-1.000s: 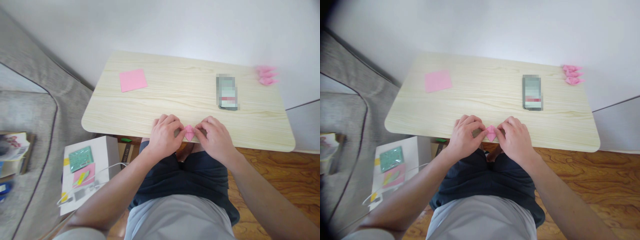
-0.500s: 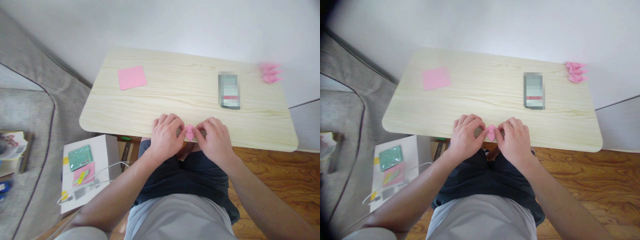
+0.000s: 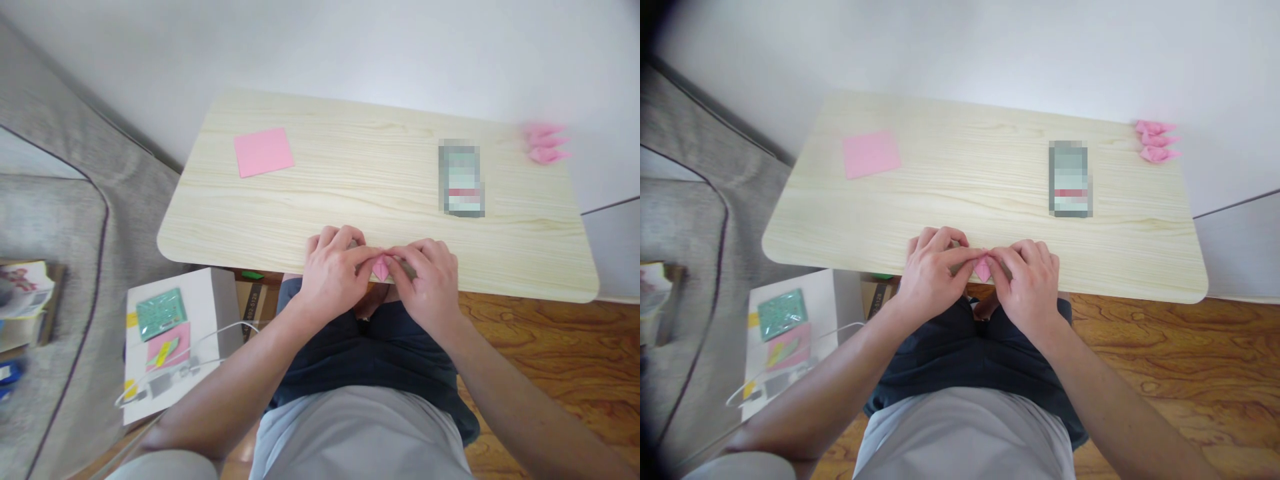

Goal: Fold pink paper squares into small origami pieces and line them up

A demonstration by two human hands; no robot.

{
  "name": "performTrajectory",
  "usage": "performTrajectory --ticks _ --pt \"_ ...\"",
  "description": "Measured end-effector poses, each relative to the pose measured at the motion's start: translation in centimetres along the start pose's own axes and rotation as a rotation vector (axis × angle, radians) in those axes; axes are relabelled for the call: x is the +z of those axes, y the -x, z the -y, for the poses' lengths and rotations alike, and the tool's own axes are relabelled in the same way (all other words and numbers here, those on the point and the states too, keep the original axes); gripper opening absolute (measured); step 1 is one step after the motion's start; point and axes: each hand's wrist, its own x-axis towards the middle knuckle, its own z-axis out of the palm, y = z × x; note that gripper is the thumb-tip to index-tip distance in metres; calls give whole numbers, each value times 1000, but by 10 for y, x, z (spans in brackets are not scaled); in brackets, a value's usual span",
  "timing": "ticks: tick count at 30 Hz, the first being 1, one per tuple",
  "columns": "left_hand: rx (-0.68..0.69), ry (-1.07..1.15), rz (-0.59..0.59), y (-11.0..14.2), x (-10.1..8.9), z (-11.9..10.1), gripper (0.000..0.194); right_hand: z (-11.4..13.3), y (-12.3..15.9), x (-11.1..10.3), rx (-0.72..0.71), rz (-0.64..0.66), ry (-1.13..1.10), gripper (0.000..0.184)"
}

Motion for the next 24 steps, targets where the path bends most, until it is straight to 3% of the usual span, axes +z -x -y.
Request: performTrajectory --ticks 12,17,24 --pt "-14 -31 6 1 -2 -1 22 -17 -3 -4 -51 27 -78 16" --pt "-3 -15 -64 2 1 3 20 -20 4 0 -128 -17 -71 24" --pt "74 -8 -127 14 5 8 18 -15 20 -6 -202 17 -1 36"
